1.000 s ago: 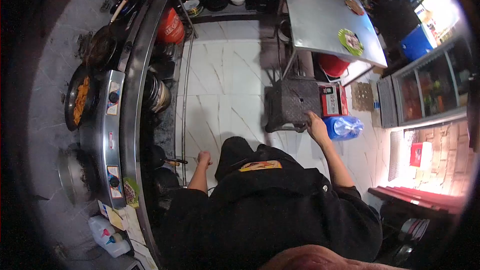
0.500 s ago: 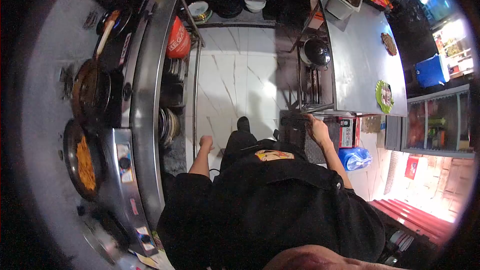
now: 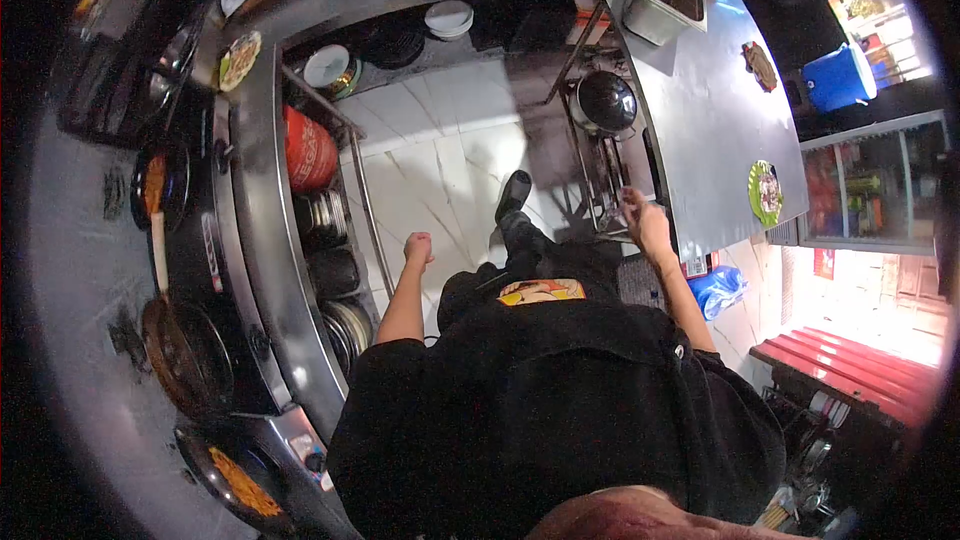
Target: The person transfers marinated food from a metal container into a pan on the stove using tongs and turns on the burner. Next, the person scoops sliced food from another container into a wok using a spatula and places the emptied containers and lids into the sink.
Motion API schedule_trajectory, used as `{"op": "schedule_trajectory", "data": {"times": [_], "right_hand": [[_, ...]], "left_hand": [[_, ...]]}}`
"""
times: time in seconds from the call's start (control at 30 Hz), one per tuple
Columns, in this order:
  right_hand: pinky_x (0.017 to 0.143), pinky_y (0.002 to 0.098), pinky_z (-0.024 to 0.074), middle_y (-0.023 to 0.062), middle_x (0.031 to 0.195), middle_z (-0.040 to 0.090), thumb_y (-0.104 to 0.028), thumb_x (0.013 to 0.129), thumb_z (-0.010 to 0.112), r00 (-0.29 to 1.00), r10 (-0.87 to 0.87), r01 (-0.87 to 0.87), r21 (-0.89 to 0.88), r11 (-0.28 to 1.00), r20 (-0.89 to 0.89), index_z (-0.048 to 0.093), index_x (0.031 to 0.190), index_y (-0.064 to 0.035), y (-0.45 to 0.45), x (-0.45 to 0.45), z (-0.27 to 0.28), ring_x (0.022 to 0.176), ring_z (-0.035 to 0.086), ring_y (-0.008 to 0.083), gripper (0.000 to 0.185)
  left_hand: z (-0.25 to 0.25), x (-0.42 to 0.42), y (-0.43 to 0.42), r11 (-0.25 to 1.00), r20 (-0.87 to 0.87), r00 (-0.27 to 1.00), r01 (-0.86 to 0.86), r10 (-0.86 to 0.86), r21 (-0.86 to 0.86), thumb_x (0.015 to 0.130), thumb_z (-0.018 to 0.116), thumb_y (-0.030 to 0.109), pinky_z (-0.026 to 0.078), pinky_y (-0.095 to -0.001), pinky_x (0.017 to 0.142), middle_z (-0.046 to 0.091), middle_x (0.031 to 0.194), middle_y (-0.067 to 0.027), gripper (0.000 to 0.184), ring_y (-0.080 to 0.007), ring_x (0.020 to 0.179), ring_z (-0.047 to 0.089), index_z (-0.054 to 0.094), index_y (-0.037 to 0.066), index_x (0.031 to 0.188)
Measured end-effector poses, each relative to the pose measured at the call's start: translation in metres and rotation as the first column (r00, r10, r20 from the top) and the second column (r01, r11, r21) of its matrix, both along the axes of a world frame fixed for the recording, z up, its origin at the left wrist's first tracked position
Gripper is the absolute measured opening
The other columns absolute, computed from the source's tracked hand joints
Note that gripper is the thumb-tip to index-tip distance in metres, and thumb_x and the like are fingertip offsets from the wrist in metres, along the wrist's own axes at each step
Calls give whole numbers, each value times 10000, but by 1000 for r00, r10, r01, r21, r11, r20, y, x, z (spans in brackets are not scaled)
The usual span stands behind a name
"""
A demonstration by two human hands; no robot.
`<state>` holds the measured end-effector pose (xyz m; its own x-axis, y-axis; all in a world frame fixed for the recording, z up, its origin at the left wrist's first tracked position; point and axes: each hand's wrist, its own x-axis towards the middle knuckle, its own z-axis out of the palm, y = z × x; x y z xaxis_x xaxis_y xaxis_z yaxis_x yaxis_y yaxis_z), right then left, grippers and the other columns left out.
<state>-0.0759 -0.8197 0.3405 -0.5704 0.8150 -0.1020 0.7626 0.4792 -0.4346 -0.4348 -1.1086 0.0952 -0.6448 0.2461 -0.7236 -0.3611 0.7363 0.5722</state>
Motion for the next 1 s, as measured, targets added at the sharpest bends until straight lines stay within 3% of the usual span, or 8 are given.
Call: {"op": "schedule_trajectory", "data": {"times": [0.1,0.2,0.33,0.43,0.57,0.7,0.77,1.0], "right_hand": [[634,311,492,130,862,653,-225,904,522,963,-166,171,5,985,-212,520,1187,-52,59,-18,-1,707,636,200,331],[612,279,488,95,831,636,-239,923,494,798,-429,349,-256,902,-423,528,1177,-25,111,-51,37,693,618,155,334],[572,240,469,65,813,615,-238,909,512,787,-493,366,-362,857,-371,546,1146,-27,180,-71,50,643,598,118,320],[565,257,467,64,777,614,-180,888,532,868,-411,358,-222,907,-278,551,1144,-41,200,-89,47,636,599,115,293],[599,279,479,96,784,620,-165,876,540,862,-437,391,-211,896,-259,522,1172,-28,210,-102,29,647,623,159,327],[576,259,470,80,787,609,-137,894,520,711,-632,558,-300,774,-309,510,1193,-71,215,-118,36,632,598,134,306],[549,246,466,75,791,602,-115,896,518,641,-719,643,-323,694,-268,512,1190,-77,215,-116,30,645,591,113,297],[589,267,478,70,800,628,-99,887,533,577,-802,793,-128,595,-151,496,1199,-94,194,-119,14,664,610,123,314]], "left_hand": [[4,-26,41,997,20,998,56,-55,-61,823,523,185,558,-336,520,593,946,-62,184,-196,810,590,603,122,976],[11,-49,84,989,29,996,85,-82,-121,819,523,179,560,-340,518,602,950,-72,179,-207,819,594,607,108,960],[0,-86,154,991,-44,993,105,-108,-80,792,534,149,552,-376,599,623,941,-105,185,-257,846,607,616,77,942],[13,-108,230,880,-424,772,420,-474,-221,762,551,114,510,-395,722,629,938,-138,196,-302,880,601,620,56,936],[72,-111,354,786,-672,614,614,-415,75,761,540,55,445,-398,820,613,953,-159,187,-319,934,566,618,48,931],[99,-108,493,457,-860,219,889,-461,-19,776,553,61,439,-421,828,595,1015,-141,212,-341,972,541,605,65,982],[114,-95,558,383,-905,181,923,-386,22,785,541,57,425,-439,854,589,1003,-145,208,-337,949,543,605,48,983],[23,-50,746,165,-571,57,976,-819,-139,825,556,155,408,-420,922,526,1188,-185,337,-313,1122,489,538,25,1136]]}}
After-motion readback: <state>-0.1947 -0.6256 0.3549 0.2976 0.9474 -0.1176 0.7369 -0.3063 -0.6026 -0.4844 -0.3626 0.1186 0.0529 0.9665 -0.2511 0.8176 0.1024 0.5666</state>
